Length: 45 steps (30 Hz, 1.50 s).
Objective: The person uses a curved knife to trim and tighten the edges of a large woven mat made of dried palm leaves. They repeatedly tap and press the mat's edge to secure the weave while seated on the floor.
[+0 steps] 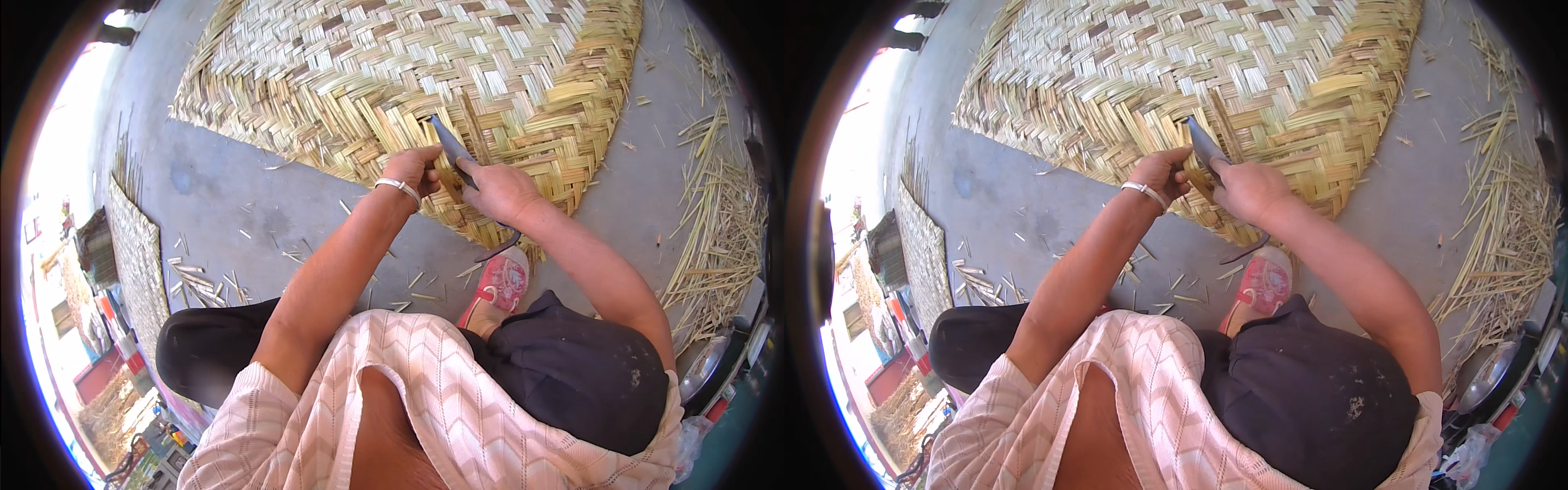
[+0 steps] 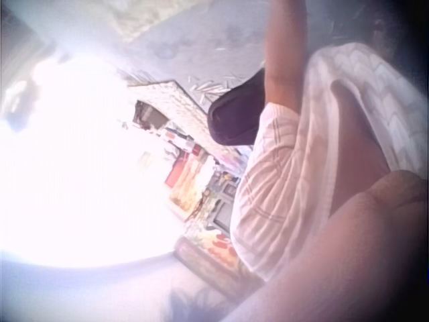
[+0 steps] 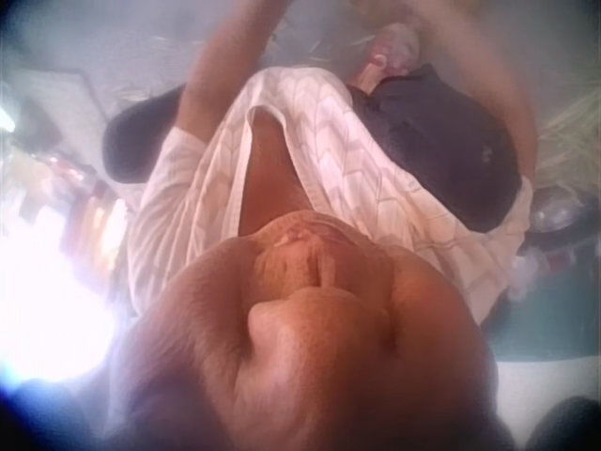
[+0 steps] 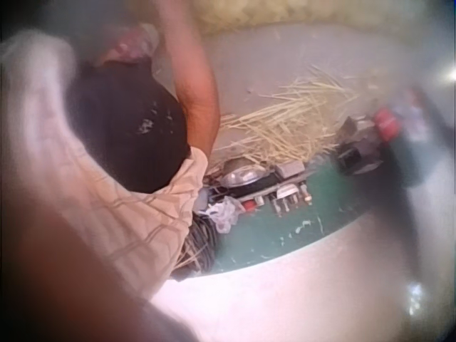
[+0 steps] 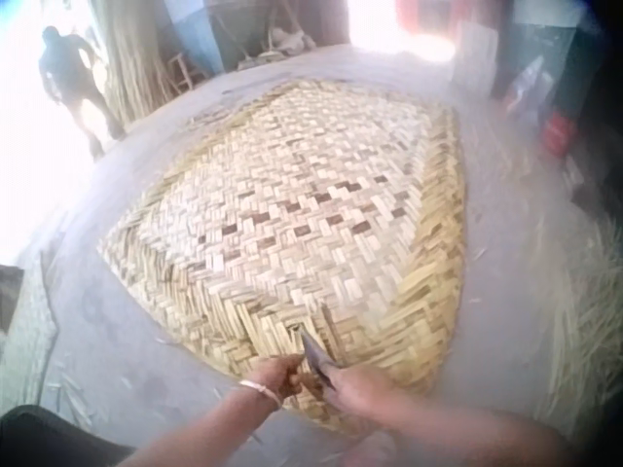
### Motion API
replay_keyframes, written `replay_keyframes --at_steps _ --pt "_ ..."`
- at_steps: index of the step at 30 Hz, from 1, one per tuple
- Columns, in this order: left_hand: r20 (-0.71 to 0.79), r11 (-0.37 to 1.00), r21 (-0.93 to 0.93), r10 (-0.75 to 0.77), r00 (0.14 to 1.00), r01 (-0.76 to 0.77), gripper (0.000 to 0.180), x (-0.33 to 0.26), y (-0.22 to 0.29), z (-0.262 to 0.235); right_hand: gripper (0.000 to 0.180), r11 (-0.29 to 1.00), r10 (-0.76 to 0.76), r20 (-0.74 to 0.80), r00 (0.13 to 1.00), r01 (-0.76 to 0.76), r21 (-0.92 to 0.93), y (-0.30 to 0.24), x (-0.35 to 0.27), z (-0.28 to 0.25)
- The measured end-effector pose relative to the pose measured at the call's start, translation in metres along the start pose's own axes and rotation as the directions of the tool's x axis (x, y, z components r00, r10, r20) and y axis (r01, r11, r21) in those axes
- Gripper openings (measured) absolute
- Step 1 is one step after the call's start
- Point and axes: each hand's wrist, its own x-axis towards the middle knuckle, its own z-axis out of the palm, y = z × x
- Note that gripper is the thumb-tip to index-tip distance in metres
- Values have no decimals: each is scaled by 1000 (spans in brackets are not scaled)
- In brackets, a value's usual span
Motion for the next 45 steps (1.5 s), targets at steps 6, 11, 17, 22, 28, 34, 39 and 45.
replay_keyframes --at_steps 6,11,17,22,28,34,39,45 --pt "-116 978 190 115 987 -92 18 22 15 8 45 999 12 -37 999 -14 -39 2 0 3" --pt "59 827 548 110 992 -125 35 22 24 -10 46 998 2 -10 1000 -3 -57 3 0 1" --pt "222 205 921 421 879 -331 49 18 13 -19 50 986 9 74 997 3 -165 5 -6 -18" --pt "166 43 978 431 887 -203 44 18 6 -8 43 977 80 175 981 -43 -208 8 -61 -59" --pt "162 94 965 513 843 -243 30 14 6 -4 57 853 44 140 989 -110 510 26 -91 -76" --pt "255 397 718 615 747 -572 33 10 -11 9 57 525 68 241 968 -240 817 22 -92 -77" --pt "158 917 277 250 955 -286 27 8 -12 20 59 465 22 299 954 -275 842 24 -95 -72" --pt "107 898 366 223 969 -247 22 5 -17 29 60 589 85 361 929 -339 733 38 -101 -56"
